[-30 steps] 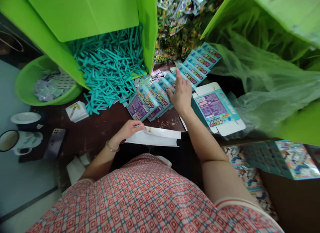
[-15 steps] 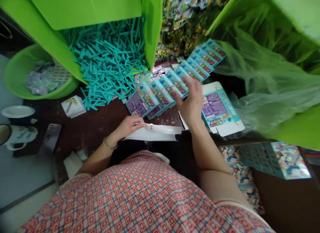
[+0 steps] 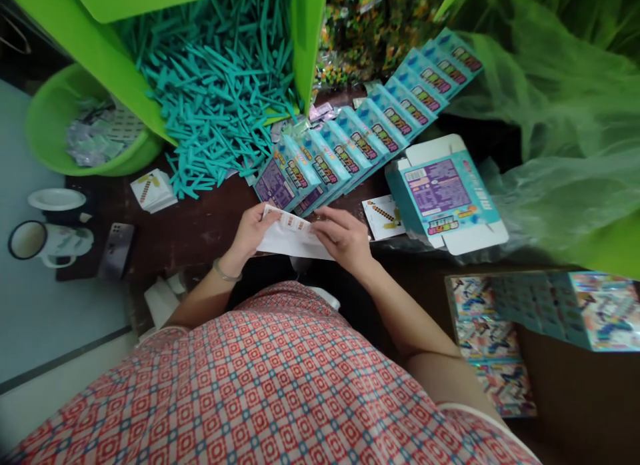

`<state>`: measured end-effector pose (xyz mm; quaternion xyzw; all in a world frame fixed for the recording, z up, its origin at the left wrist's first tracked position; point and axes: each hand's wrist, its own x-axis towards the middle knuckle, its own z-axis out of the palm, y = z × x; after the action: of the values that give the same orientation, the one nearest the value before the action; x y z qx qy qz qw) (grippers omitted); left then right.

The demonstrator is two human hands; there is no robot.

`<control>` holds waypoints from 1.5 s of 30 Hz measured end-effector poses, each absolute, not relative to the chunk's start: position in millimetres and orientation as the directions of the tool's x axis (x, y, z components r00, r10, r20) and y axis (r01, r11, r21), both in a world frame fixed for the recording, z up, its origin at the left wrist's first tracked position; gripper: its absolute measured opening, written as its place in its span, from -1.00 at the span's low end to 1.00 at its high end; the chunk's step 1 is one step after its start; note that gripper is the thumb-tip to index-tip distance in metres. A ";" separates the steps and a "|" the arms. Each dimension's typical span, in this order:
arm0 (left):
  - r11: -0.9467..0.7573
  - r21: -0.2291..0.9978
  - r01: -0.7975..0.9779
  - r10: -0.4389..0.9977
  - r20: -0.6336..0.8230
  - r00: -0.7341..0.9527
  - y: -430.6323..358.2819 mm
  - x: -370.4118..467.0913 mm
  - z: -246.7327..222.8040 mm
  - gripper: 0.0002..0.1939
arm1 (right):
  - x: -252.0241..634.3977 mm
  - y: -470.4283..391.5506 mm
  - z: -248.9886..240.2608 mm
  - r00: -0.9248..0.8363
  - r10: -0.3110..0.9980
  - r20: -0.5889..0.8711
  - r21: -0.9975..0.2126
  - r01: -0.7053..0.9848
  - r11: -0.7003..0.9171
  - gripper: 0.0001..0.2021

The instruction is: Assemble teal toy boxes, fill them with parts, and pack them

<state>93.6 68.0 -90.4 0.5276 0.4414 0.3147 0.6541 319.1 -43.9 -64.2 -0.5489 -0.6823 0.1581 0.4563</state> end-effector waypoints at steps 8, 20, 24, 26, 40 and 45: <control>-0.037 0.980 0.196 0.934 -0.036 0.356 60.0 104.5 -76.7 -0.57 | 315.3 -38.1 -58.2 0.002 0.909 0.416 -0.746 0.572 0.340 -0.55; 0.048 0.991 0.121 0.968 -0.076 0.241 61.2 107.9 -78.5 -0.56 | 335.8 -10.7 -17.0 0.292 0.719 0.631 -0.727 0.547 0.416 -0.54; 0.068 0.996 0.065 0.963 -0.083 0.258 64.6 99.4 -79.0 -0.56 | 423.9 63.2 -18.4 0.500 0.673 0.544 -0.759 0.636 0.141 -0.40; 0.083 0.994 0.071 0.957 -0.099 0.271 64.5 94.8 -79.8 -0.56 | 455.4 94.4 -30.7 0.538 0.684 0.493 -0.759 0.650 0.036 -0.34; 0.112 0.989 0.094 0.922 -0.139 0.362 74.6 91.1 -88.1 -0.56 | 483.8 114.0 -31.5 0.578 0.690 0.435 -0.528 0.785 -0.325 -0.75; 0.038 0.993 0.112 0.908 -0.081 0.411 77.1 95.7 -86.4 -0.53 | 496.5 132.8 -36.1 0.637 0.724 0.264 -0.530 0.723 -0.443 -0.78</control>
<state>95.7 77.1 -86.4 0.6040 0.4221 0.3410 0.5838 496.5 132.8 -36.1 -0.8495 -0.4260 0.0009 0.3112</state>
